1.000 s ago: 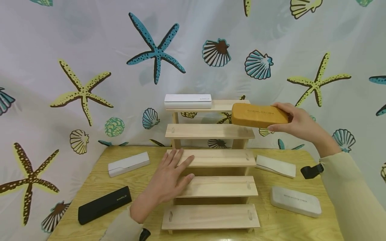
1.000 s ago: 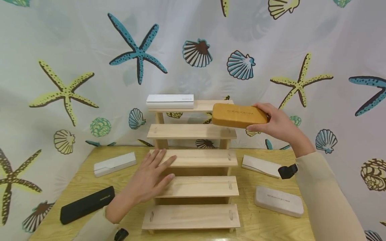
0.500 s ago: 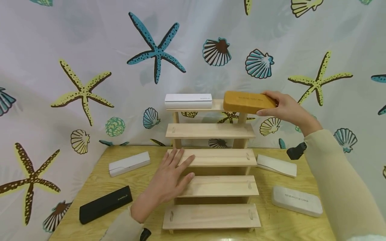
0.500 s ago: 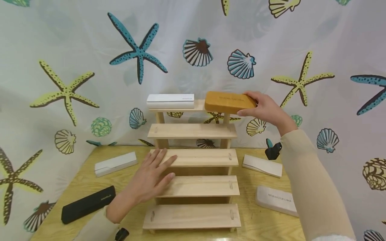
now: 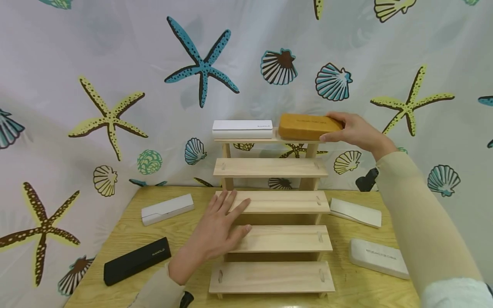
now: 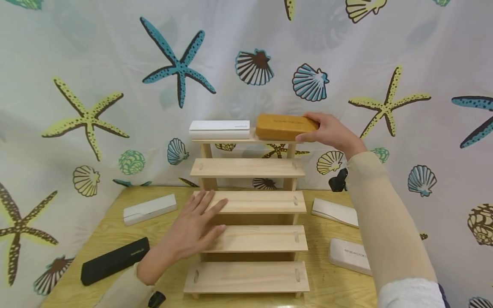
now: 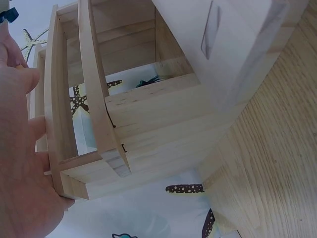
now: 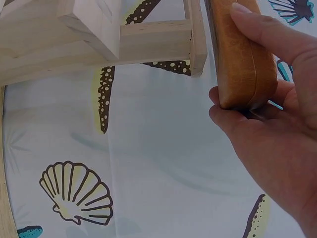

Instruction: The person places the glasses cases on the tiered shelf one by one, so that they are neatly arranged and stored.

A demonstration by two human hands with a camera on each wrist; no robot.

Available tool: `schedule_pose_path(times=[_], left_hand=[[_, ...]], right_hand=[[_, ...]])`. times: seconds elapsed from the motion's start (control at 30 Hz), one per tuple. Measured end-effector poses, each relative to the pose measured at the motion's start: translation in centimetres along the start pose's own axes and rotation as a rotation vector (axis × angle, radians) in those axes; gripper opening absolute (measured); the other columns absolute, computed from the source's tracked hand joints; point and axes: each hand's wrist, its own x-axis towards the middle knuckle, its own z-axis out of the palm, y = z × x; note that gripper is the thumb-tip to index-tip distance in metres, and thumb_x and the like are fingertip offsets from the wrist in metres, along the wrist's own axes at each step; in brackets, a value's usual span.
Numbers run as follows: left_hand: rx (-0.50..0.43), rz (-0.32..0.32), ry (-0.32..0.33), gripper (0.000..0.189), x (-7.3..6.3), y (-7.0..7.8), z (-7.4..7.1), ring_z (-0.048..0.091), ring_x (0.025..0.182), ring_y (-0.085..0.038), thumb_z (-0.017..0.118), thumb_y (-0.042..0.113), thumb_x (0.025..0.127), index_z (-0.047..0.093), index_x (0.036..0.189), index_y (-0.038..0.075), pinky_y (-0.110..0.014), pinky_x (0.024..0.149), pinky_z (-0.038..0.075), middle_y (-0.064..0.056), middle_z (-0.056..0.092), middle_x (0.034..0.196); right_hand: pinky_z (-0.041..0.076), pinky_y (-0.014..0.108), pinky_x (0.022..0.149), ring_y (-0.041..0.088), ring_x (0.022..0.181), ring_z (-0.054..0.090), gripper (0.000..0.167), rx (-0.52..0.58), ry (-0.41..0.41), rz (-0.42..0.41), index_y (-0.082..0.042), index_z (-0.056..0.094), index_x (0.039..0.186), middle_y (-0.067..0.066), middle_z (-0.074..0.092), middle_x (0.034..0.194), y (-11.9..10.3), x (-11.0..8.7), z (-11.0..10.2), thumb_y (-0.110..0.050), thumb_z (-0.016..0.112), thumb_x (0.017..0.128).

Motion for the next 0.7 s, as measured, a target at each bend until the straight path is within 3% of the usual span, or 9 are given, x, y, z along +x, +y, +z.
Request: schedule_pose_path(times=[0.5, 0.7], left_hand=[[0.010, -0.018, -0.029, 0.067, 0.0, 0.1, 0.1, 0.022, 0.162, -0.042, 0.054, 0.055, 0.105, 0.043, 0.163, 0.025, -0.058, 0.133, 0.015, -0.019, 0.028, 0.173], [0.013, 0.001, -0.007, 0.067, 0.0, 0.0, 0.0, 0.025, 0.160, -0.045, 0.057, 0.053, 0.103, 0.046, 0.162, 0.022, -0.061, 0.132, 0.017, -0.022, 0.030, 0.171]], right_hand=[[0.040, 0.043, 0.104, 0.027, 0.119, 0.050, 0.074, 0.026, -0.035, -0.011, -0.010, 0.041, 0.162, 0.017, 0.056, 0.145, 0.3, 1.7, 0.9, -0.024, 0.075, 0.098], [0.039, 0.048, 0.108, 0.031, 0.125, 0.048, 0.078, 0.023, -0.059, -0.007, -0.008, 0.036, 0.164, 0.020, 0.052, 0.150, 0.4, 2.2, 0.9, -0.024, 0.074, 0.098]])
